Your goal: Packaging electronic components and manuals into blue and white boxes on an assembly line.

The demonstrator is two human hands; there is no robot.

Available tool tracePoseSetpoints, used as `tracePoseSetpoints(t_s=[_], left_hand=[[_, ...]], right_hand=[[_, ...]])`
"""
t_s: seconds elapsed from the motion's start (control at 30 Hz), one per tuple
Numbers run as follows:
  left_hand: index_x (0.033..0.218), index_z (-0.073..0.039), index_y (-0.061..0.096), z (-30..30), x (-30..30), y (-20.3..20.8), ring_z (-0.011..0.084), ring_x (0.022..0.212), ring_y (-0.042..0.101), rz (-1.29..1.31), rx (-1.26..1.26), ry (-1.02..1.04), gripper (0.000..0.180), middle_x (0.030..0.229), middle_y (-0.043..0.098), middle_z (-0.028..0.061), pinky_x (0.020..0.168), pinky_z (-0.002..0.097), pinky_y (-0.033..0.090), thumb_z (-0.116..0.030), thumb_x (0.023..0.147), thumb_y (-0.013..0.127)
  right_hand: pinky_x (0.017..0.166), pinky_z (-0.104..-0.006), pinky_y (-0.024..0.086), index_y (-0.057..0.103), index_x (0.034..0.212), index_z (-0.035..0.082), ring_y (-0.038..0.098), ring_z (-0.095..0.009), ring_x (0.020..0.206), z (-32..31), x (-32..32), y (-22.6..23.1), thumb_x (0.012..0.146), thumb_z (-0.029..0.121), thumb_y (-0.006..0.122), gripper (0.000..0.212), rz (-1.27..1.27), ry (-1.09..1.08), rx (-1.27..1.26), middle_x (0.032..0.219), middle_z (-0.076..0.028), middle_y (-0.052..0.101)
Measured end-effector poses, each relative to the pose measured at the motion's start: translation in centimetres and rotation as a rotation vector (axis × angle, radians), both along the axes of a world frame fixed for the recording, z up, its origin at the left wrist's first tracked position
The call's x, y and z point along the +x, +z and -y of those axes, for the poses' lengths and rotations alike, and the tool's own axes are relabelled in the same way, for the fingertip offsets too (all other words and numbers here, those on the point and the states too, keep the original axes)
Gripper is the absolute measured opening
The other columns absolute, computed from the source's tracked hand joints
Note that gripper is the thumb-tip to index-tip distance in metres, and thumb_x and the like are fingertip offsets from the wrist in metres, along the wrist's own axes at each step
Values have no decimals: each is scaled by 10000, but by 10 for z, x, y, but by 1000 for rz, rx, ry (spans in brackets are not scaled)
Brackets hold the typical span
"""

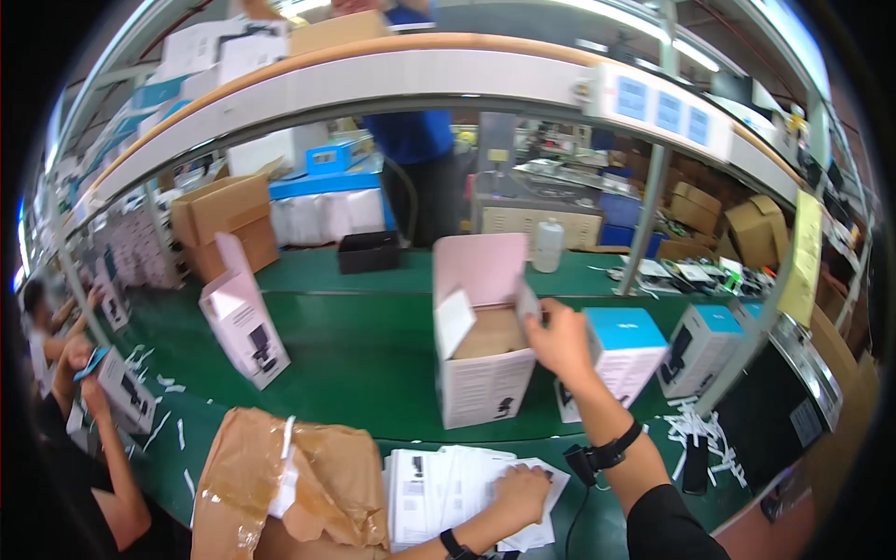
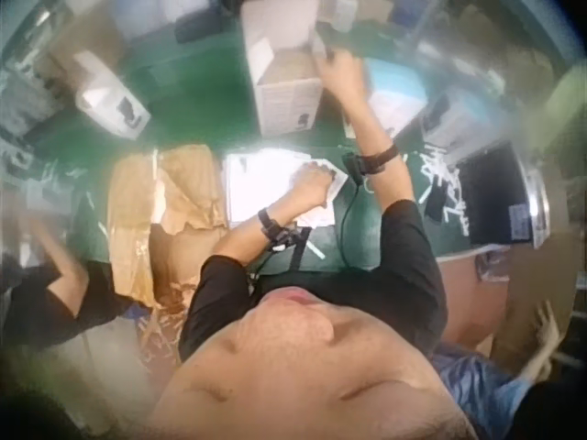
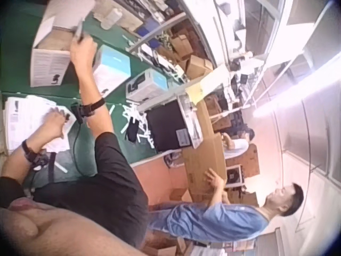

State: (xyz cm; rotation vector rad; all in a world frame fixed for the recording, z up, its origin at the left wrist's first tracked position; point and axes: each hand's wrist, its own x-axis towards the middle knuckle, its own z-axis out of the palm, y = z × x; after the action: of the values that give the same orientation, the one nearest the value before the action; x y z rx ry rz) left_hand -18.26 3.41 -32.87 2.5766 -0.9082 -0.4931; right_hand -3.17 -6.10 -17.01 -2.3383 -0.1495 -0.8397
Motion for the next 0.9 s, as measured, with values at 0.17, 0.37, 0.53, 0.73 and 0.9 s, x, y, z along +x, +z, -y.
tracePoseSetpoints(t_s=[0.17, 0.37, 0.53, 0.73, 0.9], left_hand=[[1216, 73, 496, 6, -7, 7, 432, 1019, 629, 255, 126, 182, 932, 976, 654, 241, 877, 496, 541, -353, 527, 958], [1239, 84, 451, -32, 16, -12, 447, 983, 663, -44, -236, 210, 828, 987, 678, 303, 820, 461, 539, -208, 606, 898], [1086, -20, 646, -38, 14, 27, 445, 938, 662, -92, -220, -30, 405, 958, 689, 260, 787, 473, 531, -227, 760, 768], [1124, -41, 687, -66, 8, 57, 434, 1144, 537, 277, -113, 70, 380, 1200, 602, 274, 963, 484, 433, -158, 770, 755], [1108, -18, 662, -82, 1, 97, 428, 955, 646, -147, -136, 53, 316, 1034, 698, 211, 840, 423, 516, -139, 825, 736]], right_hand=[[872, -502, 540, 621, 1145, -42, 663, -471, 962, 17, -15, -18, 815, 261, 690, 452, -20, 214, 100, 1022, -303, 682], [756, -540, 557, 652, 1021, 13, 671, -483, 786, 8, -5, -24, 852, 232, 656, 277, -35, 162, 243, 798, -286, 676], [625, -494, 579, 625, 1005, 20, 687, -428, 690, 6, -17, -14, 813, 256, 712, 316, 92, 117, 37, 791, -200, 680], [656, -447, 584, 594, 1067, 41, 689, -395, 735, -1, -2, -33, 782, 256, 740, 385, 21, 153, 89, 1026, -186, 610], [762, -452, 575, 562, 1113, 82, 678, -363, 857, 16, -22, -58, 772, 194, 747, 404, 78, 217, 453, 1164, -162, 505]])
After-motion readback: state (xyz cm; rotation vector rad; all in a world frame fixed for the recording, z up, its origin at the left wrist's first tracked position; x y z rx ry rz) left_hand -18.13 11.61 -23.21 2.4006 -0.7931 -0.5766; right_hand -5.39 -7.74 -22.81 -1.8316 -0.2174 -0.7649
